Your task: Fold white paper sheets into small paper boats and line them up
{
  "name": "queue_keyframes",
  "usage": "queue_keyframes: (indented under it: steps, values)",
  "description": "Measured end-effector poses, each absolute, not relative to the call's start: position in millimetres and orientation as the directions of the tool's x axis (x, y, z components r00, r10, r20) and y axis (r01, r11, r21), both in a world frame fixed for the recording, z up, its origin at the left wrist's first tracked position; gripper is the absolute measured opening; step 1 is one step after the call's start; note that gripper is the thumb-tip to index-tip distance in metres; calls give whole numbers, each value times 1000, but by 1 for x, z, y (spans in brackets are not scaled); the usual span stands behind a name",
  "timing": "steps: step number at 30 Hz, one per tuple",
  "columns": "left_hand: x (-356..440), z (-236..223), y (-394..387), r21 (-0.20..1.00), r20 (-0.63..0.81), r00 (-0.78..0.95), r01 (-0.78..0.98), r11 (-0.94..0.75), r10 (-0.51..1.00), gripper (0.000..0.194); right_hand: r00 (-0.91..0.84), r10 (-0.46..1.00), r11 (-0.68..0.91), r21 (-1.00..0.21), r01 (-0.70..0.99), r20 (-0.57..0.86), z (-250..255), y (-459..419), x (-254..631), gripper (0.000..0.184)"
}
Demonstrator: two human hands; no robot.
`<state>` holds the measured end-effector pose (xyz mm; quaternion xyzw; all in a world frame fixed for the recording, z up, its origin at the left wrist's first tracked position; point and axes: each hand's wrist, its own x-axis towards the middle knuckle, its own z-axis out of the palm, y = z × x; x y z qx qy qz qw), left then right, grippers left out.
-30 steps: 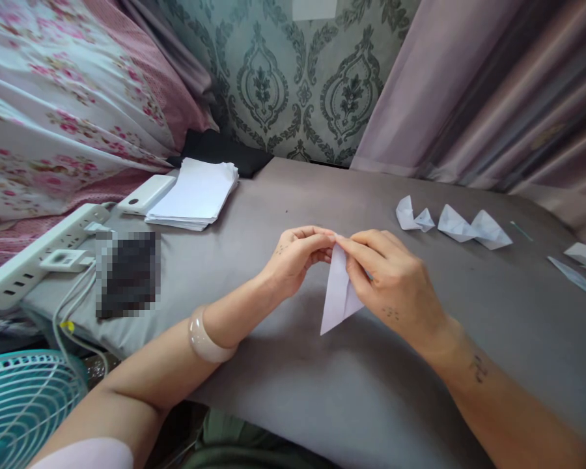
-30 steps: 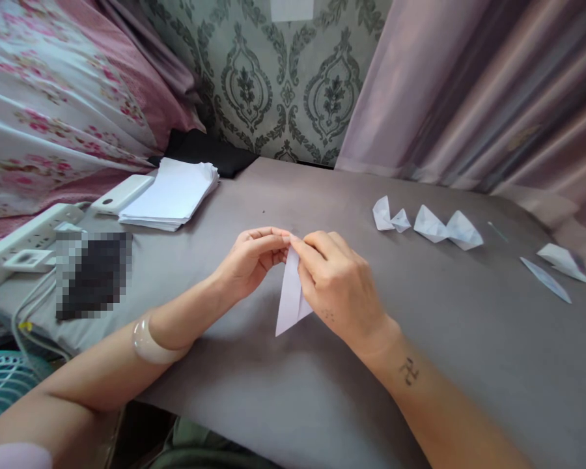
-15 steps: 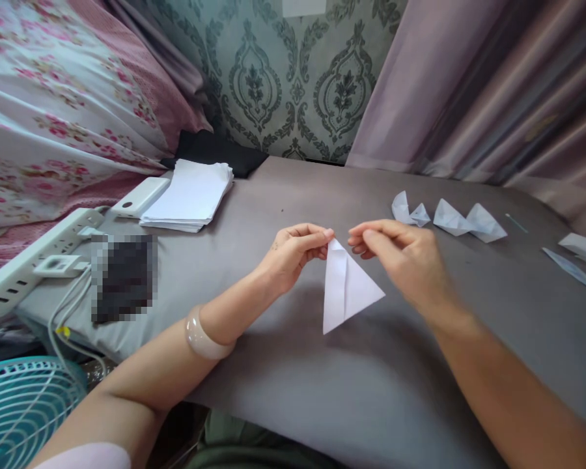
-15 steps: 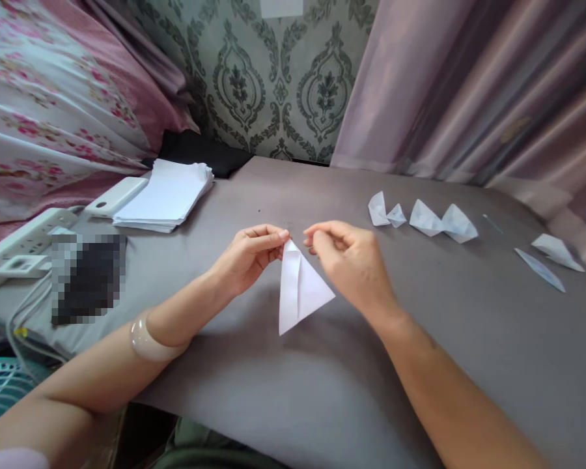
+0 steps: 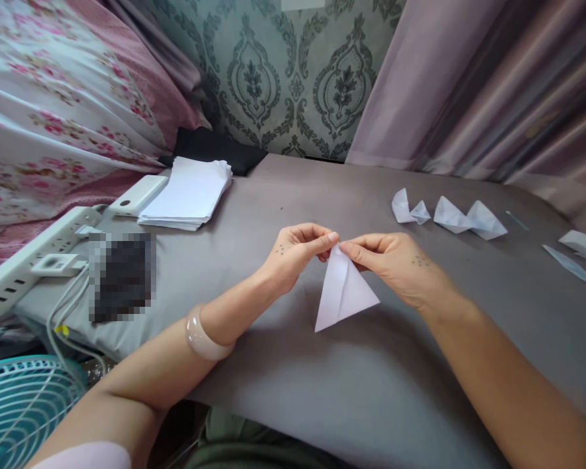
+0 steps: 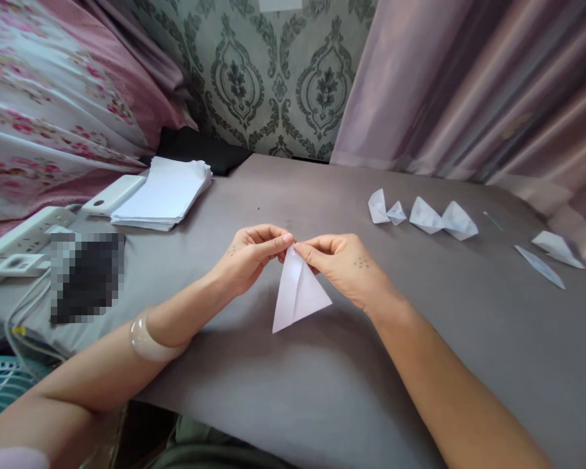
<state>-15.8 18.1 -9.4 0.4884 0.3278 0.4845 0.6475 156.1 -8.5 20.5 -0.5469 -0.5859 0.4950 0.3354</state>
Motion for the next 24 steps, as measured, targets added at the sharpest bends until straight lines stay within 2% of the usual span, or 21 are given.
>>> queue_keyframes:
  steps: [2,4,6,9,11,15,18,21,24]
  values:
    - [-14,-11,16,964,41,303,-262,41,952,20,-130,986,-40,-917,398,-100,18,-10,152,31]
    - [-11,-14,14,985,71,249,-172,-28,966,20,-83,996,49,-860,508,8,12,-12,145,28]
    - [-9,-19,11,985,171,174,-26,-169,970,18,-45,991,127,-797,590,125,6,-13,138,24]
    - [-7,-25,10,924,344,126,129,-359,931,13,-30,986,149,-801,580,163,-3,-14,132,24]
    - [-7,-26,12,931,342,132,85,-354,931,13,-34,984,164,-805,570,176,-6,-14,132,24]
    - [-7,-25,18,978,161,234,-167,-123,959,20,-22,957,227,-704,673,288,-7,-12,136,19]
    - [-8,-23,20,963,102,290,-268,-22,951,25,-31,957,230,-691,686,288,-5,-12,138,19]
    - [-9,-22,21,952,97,290,-305,-4,952,26,-52,972,212,-764,610,228,-1,-11,139,22]
    - [-9,-22,21,960,107,247,-279,-35,963,26,-130,991,92,-900,426,39,3,-9,143,28]
